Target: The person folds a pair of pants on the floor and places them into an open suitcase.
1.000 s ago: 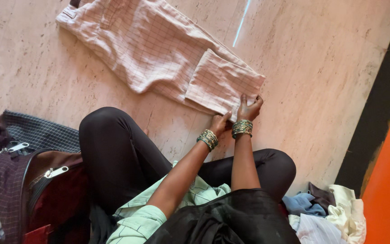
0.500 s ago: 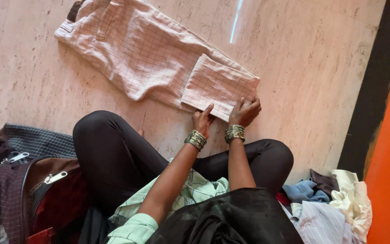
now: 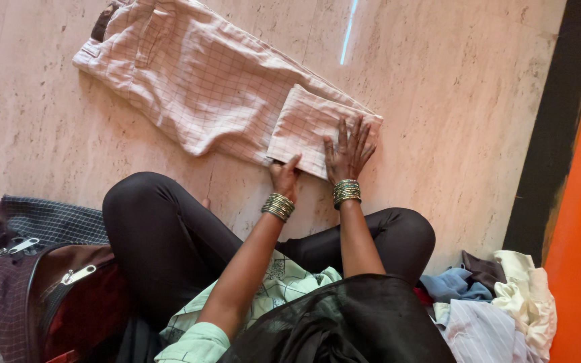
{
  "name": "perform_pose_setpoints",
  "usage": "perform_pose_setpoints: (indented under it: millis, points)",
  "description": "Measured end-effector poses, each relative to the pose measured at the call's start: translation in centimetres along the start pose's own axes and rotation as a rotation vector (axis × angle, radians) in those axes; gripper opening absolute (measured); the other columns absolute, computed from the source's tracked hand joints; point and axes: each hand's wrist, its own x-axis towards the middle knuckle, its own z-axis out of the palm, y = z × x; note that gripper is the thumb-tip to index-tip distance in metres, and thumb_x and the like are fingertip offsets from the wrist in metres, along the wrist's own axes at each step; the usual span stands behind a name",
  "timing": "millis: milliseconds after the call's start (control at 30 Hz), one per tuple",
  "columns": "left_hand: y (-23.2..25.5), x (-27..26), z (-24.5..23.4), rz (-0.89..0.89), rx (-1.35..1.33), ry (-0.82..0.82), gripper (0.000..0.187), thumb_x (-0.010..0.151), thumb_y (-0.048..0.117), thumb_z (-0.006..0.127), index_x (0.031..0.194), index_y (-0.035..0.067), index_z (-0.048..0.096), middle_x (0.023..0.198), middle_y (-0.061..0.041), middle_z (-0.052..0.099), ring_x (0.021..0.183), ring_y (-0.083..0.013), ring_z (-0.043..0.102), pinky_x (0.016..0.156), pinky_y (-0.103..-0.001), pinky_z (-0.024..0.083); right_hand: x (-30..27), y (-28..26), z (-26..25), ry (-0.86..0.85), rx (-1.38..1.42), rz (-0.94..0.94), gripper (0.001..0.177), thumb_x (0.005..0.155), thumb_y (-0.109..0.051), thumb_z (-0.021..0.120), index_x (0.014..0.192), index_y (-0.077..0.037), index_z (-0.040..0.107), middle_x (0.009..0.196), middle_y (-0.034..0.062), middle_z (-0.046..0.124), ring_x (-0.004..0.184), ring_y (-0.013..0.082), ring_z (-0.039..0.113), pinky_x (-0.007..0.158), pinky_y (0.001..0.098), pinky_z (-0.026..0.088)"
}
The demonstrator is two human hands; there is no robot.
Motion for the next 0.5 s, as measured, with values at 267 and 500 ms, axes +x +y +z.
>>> perform_pose_setpoints:
  millis: [267, 500]
  points:
    - [9.3, 1.4, 3.1, 1.055, 1.409, 0.155, 0.062, 0.083, -0.003, 0.063, 0.142, 0.002, 0.047, 0.153, -0.017, 0.047, 0.147, -0.0347, 0.041, 0.126, -0.047, 0.029, -0.2, -0.4, 0.8, -0.052, -0.01, 0.061, 0.072, 0.103, -0.065, 0.033, 0.165, -0.032, 0.019, 0.172, 0.0044, -0.001, 0.159, 0.0316, -0.002, 0.12, 0.0672, -0.004]
    - [7.9, 5.6, 5.1, 0.992, 1.785, -0.59, 0.066, 0.103, 0.03, 0.045, 0.163, 0.011, 0.026, 0.171, -0.009, 0.018, 0.159, -0.0237, 0.014, 0.129, -0.043, 0.01, 0.6, -2.6, 2.3, -0.078, -0.138, -0.232, 0.062, 0.11, -0.036, 0.032, 0.169, -0.024, 0.019, 0.176, -0.0077, 0.009, 0.163, 0.0215, 0.006, 0.128, 0.0568, -0.005]
